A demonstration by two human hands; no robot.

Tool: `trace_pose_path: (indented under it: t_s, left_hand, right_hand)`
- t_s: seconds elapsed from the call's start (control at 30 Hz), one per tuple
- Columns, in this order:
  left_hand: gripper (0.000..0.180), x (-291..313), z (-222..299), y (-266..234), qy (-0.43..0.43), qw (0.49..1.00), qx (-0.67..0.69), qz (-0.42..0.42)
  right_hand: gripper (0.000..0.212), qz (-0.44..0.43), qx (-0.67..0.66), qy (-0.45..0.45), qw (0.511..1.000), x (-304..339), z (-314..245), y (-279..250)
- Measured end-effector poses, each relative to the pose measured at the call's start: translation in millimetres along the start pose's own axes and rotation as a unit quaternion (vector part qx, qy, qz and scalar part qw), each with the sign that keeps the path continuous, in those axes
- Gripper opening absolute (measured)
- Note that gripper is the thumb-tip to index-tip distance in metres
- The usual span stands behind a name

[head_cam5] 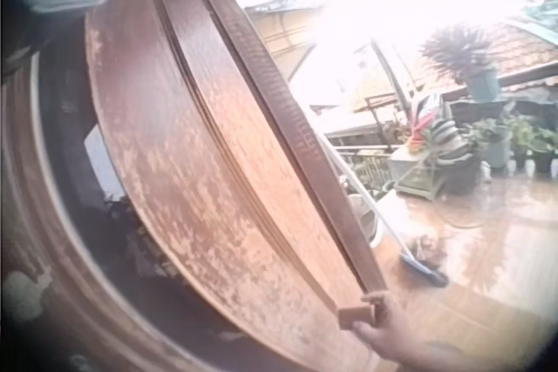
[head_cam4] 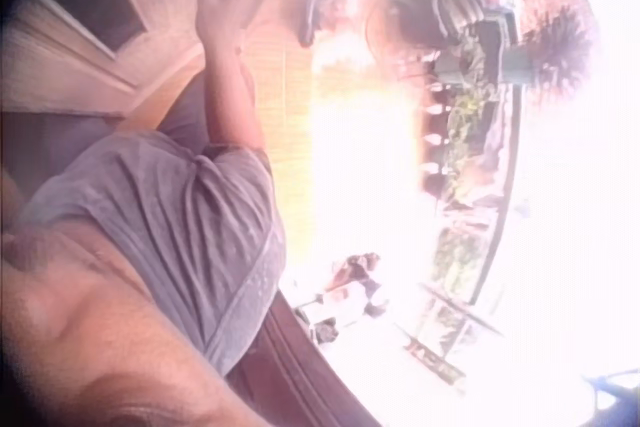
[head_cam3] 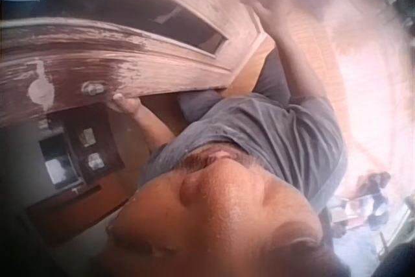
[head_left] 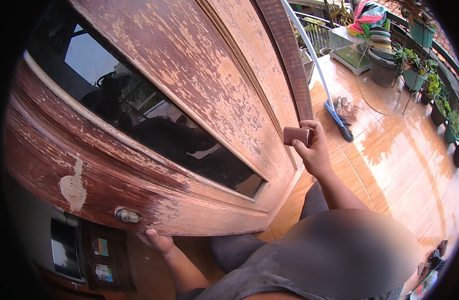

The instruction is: The person sits on the floor and uses a sanding block to sand the surface of a large wooden door. They work on different sections of the door, including the edges and the main panels, moving the sanding block back and forth.

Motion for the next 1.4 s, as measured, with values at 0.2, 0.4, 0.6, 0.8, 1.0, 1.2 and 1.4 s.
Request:
trace_pose_path:
  t_s: [0.2,0.4,0.6,0.8,1.0,1.2,1.4]
  left_hand:
    - [0.092,-5.1,-23.5,0.3,-0.019,0.99,0.104,-0.088]
    - [0.081,-5.5,13.2,29.5,0.015,0.996,0.049,-0.068]
    - [0.09,11.9,42.0,49.3,0.049,0.996,0.002,-0.076]
    - [0.096,25.9,51.7,51.9,0.038,0.995,-0.061,-0.073]
    - [0.098,29.6,50.4,50.3,0.032,0.996,-0.057,-0.055]
    - [0.082,33.2,52.5,48.0,0.085,0.986,-0.121,-0.081]
    - [0.079,35.0,45.0,38.9,0.104,0.972,-0.187,-0.096]
  right_hand:
    - [0.038,0.019,-0.148,0.023,0.988,18.0,15.1,-19.0]
    - [0.038,0.025,-0.138,0.053,0.989,27.1,27.4,-17.2]
    - [0.041,0.005,-0.131,0.008,0.991,1.0,11.0,12.0]
    - [0.044,-0.006,-0.146,-0.057,0.988,-25.5,-15.4,49.6]
    - [0.032,0.034,-0.023,-0.19,0.981,-19.5,-45.2,68.8]
    - [0.033,0.059,0.015,-0.301,0.952,-10.6,-67.9,89.7]
    - [0.035,0.094,0.089,-0.448,0.885,-35.5,-89.1,89.6]
Point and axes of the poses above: each hand's wrist, its own x-axis away from the middle knuckle, its own y-axis out of the palm, z = x × y, the point moved 8 cm from there along -x, towards the middle knuckle, and after that the axes turned 5 degrees about -y, right-handed, at the moved point
